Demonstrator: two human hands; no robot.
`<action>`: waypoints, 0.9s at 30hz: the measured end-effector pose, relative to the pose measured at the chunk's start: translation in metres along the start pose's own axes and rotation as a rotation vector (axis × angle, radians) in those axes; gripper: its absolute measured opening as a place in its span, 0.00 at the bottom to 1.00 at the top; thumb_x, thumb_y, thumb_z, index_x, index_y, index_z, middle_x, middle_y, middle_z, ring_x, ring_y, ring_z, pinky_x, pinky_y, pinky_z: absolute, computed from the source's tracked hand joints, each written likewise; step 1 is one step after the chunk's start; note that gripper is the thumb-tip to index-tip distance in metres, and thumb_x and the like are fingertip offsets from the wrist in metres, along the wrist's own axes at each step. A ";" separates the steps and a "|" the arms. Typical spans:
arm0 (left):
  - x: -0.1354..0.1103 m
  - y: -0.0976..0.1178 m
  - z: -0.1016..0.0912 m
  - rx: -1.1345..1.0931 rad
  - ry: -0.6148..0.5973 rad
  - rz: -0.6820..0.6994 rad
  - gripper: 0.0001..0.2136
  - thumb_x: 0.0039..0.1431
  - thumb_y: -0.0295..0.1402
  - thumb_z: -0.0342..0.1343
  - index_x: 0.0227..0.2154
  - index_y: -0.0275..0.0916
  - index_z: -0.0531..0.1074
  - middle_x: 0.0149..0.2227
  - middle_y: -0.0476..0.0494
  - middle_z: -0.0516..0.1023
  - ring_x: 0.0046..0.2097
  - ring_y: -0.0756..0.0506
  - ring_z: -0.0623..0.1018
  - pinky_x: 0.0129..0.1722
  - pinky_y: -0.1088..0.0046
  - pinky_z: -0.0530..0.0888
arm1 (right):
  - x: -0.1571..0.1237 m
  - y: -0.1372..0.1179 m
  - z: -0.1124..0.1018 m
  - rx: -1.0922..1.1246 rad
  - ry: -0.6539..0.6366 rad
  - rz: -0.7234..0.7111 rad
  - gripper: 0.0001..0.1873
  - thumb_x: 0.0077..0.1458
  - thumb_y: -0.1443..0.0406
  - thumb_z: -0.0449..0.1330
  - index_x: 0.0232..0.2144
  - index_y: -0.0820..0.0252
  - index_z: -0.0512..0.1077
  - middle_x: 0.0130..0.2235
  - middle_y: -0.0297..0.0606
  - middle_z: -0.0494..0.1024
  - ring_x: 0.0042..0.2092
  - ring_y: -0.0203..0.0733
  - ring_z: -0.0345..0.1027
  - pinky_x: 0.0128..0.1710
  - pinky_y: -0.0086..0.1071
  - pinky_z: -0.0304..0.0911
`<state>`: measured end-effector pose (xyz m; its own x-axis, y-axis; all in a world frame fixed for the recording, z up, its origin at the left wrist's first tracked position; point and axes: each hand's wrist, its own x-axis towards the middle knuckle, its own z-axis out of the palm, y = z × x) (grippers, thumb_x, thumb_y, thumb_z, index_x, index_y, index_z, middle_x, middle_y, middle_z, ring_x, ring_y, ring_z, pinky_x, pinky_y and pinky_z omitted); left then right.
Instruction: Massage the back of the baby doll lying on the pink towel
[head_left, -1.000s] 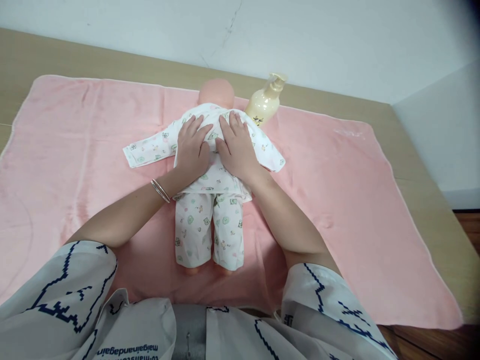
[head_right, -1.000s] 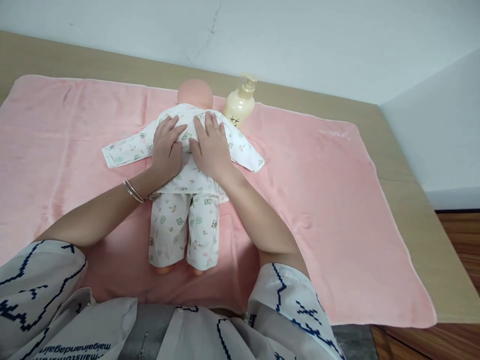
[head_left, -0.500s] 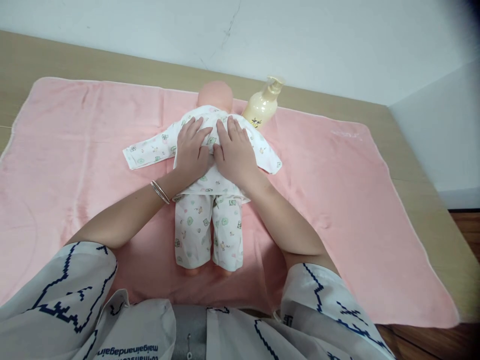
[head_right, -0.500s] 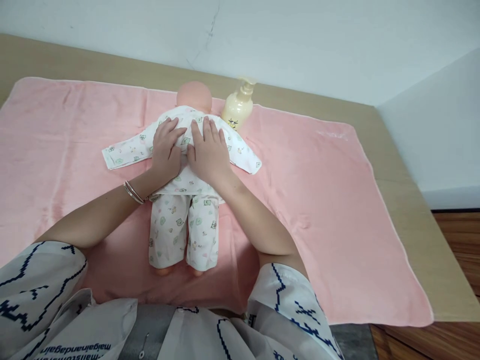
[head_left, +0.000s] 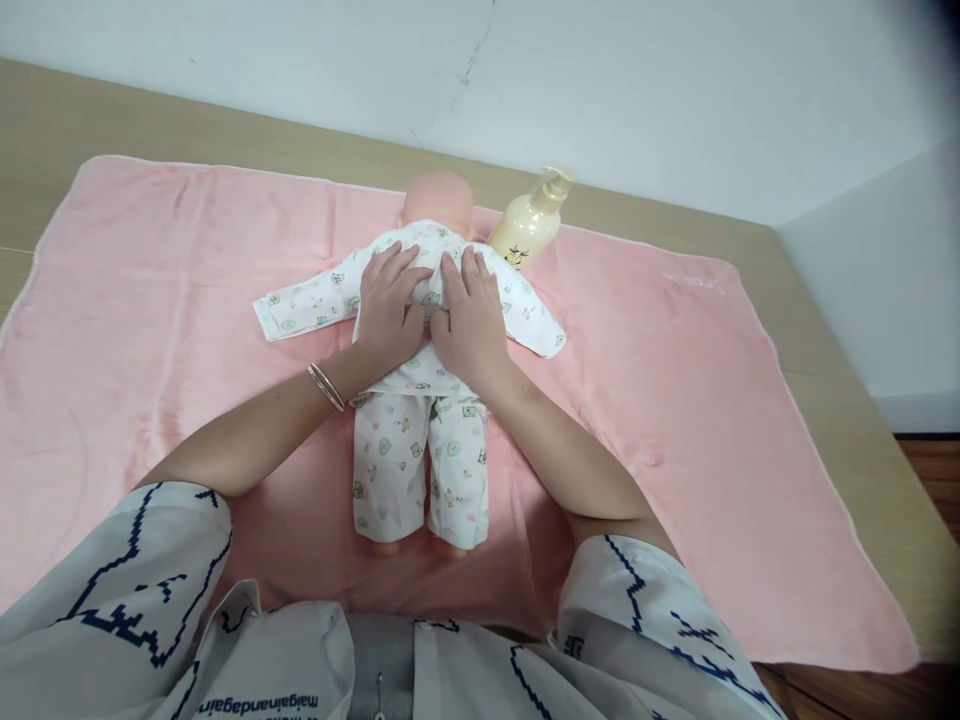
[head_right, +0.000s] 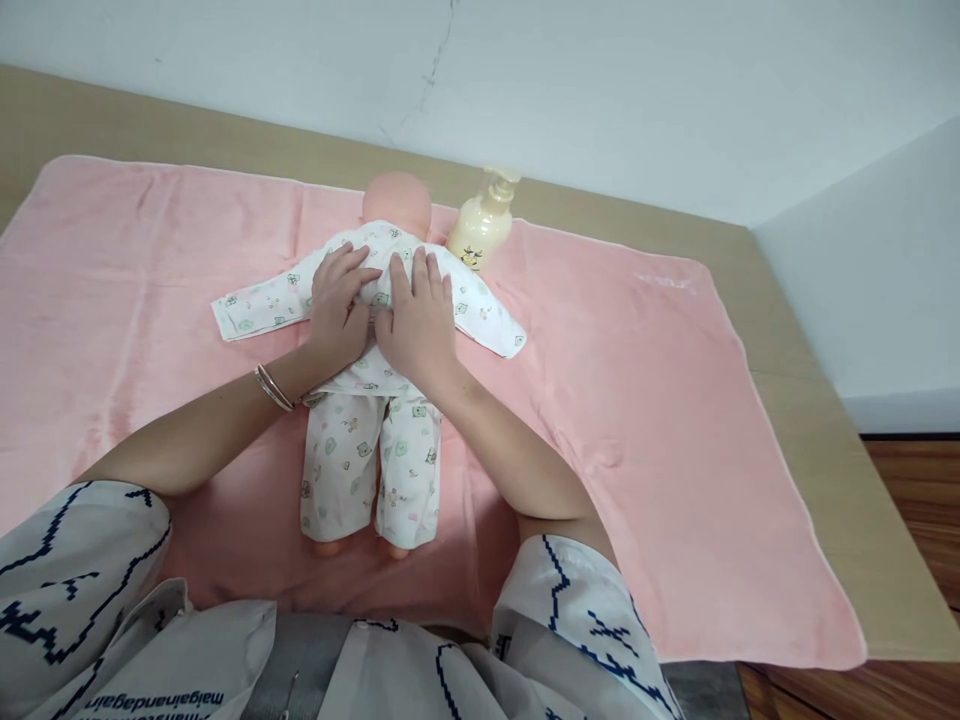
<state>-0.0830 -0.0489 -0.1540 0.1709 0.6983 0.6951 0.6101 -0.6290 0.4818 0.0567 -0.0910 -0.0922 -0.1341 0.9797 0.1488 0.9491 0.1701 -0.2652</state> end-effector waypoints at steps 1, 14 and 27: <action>0.000 0.002 -0.001 0.002 0.004 0.000 0.15 0.66 0.38 0.43 0.48 0.44 0.72 0.61 0.44 0.73 0.68 0.40 0.65 0.70 0.51 0.58 | -0.001 0.000 0.001 0.015 0.010 -0.003 0.37 0.60 0.68 0.47 0.70 0.65 0.49 0.74 0.52 0.46 0.76 0.58 0.35 0.71 0.60 0.42; -0.001 0.013 -0.009 0.030 0.046 0.035 0.11 0.60 0.38 0.48 0.43 0.47 0.72 0.50 0.44 0.76 0.54 0.37 0.71 0.58 0.47 0.66 | -0.007 0.003 0.016 0.114 0.248 -0.022 0.37 0.54 0.67 0.50 0.67 0.58 0.57 0.72 0.45 0.55 0.75 0.61 0.34 0.69 0.68 0.42; 0.001 0.018 -0.009 0.081 0.046 -0.097 0.14 0.65 0.41 0.44 0.45 0.43 0.71 0.47 0.40 0.72 0.52 0.38 0.72 0.55 0.51 0.72 | -0.005 0.005 0.016 0.102 0.244 -0.029 0.30 0.54 0.68 0.50 0.60 0.60 0.66 0.68 0.48 0.64 0.70 0.57 0.52 0.69 0.60 0.51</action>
<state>-0.0790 -0.0630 -0.1398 0.0729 0.7370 0.6720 0.6826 -0.5281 0.5051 0.0571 -0.0931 -0.1095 -0.0759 0.9219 0.3799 0.9105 0.2194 -0.3506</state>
